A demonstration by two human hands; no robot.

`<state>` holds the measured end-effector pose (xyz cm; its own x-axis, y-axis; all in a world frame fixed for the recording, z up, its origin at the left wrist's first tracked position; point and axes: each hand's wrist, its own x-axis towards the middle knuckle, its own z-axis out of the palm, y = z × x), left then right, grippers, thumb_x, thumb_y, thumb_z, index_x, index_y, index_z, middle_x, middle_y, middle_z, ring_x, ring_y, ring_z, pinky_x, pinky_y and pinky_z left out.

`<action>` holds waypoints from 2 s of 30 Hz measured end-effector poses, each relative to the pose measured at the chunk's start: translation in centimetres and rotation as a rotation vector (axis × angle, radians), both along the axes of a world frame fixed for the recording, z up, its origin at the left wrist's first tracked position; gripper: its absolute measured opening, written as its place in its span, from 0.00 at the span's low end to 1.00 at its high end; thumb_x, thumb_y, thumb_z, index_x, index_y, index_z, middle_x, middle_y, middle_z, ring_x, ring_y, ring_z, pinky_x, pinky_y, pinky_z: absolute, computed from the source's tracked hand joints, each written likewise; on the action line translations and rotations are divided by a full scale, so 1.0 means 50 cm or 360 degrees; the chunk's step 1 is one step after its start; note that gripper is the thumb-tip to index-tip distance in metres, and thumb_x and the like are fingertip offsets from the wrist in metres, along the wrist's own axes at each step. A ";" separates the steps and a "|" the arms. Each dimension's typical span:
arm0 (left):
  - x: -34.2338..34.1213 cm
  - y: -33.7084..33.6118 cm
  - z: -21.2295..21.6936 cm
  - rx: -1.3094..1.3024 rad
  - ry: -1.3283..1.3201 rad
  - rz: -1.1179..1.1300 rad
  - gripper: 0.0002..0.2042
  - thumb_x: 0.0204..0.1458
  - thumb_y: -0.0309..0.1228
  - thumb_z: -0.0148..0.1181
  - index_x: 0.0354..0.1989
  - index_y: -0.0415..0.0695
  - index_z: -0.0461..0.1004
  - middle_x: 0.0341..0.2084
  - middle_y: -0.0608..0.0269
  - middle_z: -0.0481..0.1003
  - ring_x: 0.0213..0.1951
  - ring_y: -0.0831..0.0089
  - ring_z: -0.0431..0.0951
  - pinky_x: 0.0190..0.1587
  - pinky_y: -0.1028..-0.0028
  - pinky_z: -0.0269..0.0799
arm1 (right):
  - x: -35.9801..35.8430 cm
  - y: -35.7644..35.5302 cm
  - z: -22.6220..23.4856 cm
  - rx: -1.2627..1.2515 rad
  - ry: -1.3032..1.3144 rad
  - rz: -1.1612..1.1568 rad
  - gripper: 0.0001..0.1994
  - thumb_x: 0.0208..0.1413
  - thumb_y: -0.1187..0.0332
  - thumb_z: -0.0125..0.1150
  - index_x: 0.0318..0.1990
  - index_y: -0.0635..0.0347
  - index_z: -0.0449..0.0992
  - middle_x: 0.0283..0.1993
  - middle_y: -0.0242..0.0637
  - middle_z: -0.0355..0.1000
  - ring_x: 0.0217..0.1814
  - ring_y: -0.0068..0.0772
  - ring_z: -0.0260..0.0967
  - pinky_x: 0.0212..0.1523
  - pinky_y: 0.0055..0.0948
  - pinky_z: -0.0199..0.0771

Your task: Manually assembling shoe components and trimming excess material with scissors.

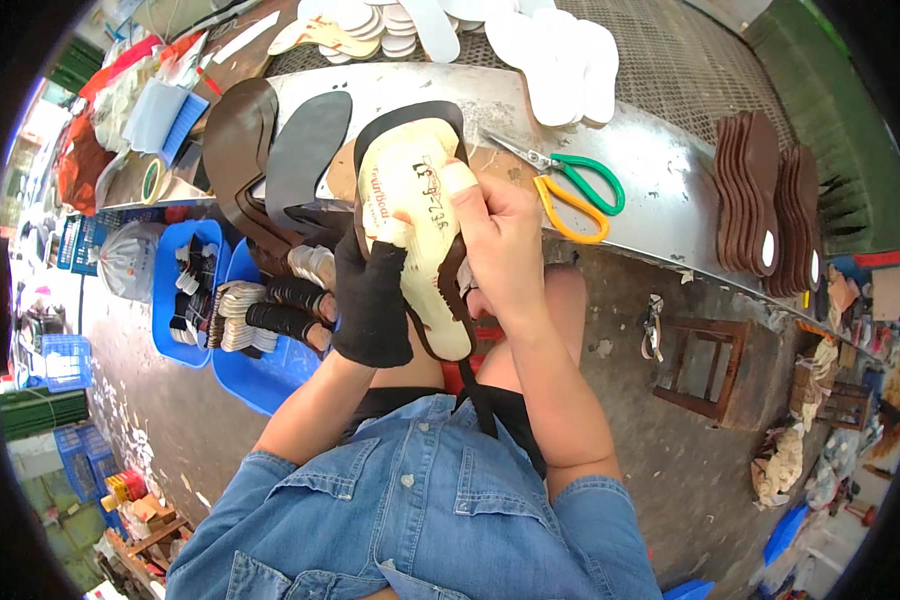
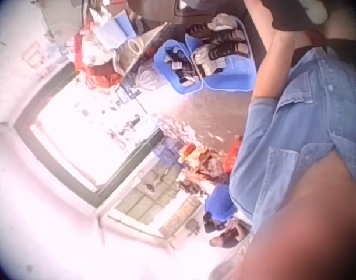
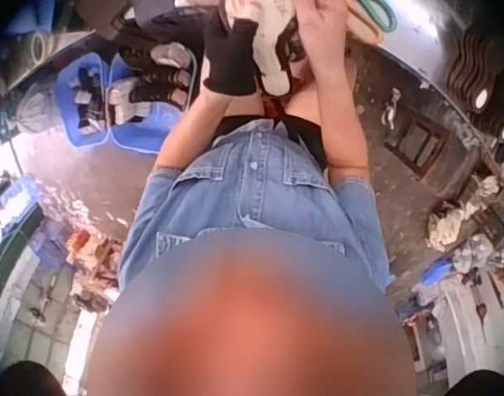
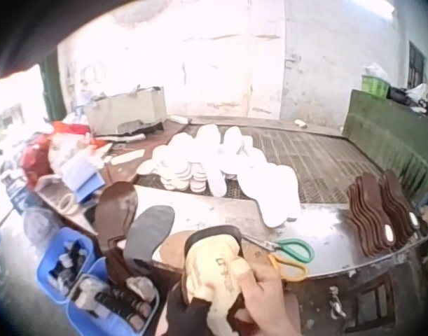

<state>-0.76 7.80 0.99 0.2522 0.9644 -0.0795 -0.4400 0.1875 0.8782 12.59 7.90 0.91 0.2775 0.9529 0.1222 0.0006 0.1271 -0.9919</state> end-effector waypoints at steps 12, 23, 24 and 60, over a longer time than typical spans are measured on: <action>0.002 0.032 0.011 -0.0006 -0.0148 0.0152 0.20 0.57 0.36 0.54 0.54 0.37 0.65 0.43 0.58 0.74 0.40 0.73 0.77 0.40 0.73 0.73 | -0.046 -0.029 0.021 0.0157 -0.0217 -0.0156 0.08 0.56 0.69 0.59 0.29 0.62 0.71 0.21 0.26 0.67 0.22 0.12 0.60 0.22 0.18 0.61; -0.024 0.085 0.003 -0.0424 -0.0817 -0.0213 0.24 0.57 0.41 0.52 0.59 0.43 0.62 0.50 0.61 0.71 0.49 0.70 0.73 0.51 0.70 0.69 | -0.050 -0.083 0.047 -0.0132 -0.0521 0.0322 0.14 0.46 0.71 0.66 0.38 0.65 0.69 0.25 0.36 0.69 0.20 0.20 0.62 0.22 0.22 0.63; -0.023 0.086 0.005 -0.0416 -0.0818 -0.0212 0.24 0.57 0.41 0.52 0.59 0.43 0.62 0.50 0.61 0.71 0.49 0.70 0.73 0.51 0.70 0.69 | -0.049 -0.087 0.051 -0.0124 -0.0523 0.0324 0.14 0.46 0.71 0.66 0.38 0.65 0.69 0.25 0.36 0.69 0.20 0.20 0.62 0.22 0.22 0.63; -0.030 0.095 -0.058 0.0278 0.0638 -0.0614 0.16 0.59 0.34 0.48 0.52 0.39 0.69 0.36 0.59 0.78 0.34 0.78 0.76 0.36 0.79 0.69 | 0.552 -0.177 0.057 -0.0434 -0.2158 -0.1862 0.22 0.42 0.60 0.66 0.48 0.54 0.75 0.43 0.45 0.64 0.45 0.45 0.64 0.45 0.41 0.67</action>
